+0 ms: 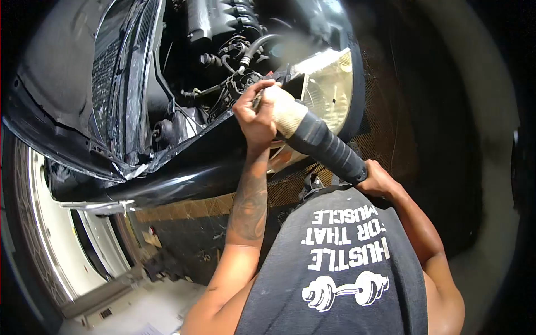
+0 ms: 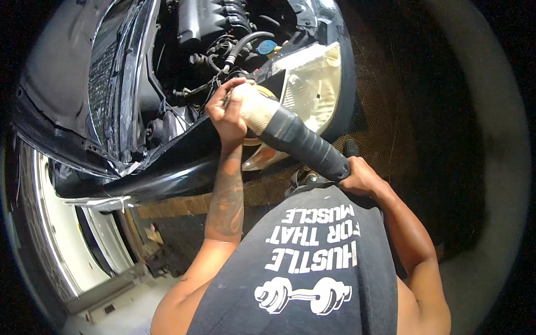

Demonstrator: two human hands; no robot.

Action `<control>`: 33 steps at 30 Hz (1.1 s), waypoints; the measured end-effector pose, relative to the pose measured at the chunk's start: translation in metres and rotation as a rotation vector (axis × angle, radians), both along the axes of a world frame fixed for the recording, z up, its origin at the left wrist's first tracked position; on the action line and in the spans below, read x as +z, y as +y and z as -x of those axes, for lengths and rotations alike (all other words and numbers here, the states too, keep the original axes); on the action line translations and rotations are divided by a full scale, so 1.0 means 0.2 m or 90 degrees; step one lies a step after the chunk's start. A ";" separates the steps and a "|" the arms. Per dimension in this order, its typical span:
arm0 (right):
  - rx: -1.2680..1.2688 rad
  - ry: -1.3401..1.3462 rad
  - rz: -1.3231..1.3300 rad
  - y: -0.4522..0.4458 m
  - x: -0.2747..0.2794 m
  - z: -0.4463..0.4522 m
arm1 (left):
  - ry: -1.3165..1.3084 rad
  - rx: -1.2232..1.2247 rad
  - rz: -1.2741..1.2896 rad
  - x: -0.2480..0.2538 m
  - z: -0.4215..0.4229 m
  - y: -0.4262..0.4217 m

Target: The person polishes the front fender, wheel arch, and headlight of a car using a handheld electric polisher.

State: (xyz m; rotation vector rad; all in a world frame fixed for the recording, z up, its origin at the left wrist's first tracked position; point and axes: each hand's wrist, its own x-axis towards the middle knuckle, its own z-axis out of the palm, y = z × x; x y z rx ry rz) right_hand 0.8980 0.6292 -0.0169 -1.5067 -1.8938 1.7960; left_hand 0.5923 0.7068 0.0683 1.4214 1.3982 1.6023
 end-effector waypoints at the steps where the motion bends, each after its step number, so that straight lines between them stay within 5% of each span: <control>1: 0.013 -0.009 0.004 -0.04 0.00 0.03 | 0.008 -0.009 0.003 0.03 0.02 -0.04; 12: 0.026 0.019 -0.060 -0.44 0.15 0.37 | 0.030 -0.039 -0.015 0.14 0.38 -0.36; 21: -0.074 0.227 -0.108 -0.60 0.15 0.49 | -0.053 -0.066 0.005 0.17 0.54 -0.39; 28: -0.130 -0.009 -0.030 -0.50 0.28 0.35 | -0.029 -0.131 -0.003 0.04 0.32 -0.11; 33: -0.164 0.015 -0.076 -0.35 0.06 0.14 | -0.008 -0.150 0.004 -0.03 0.06 0.15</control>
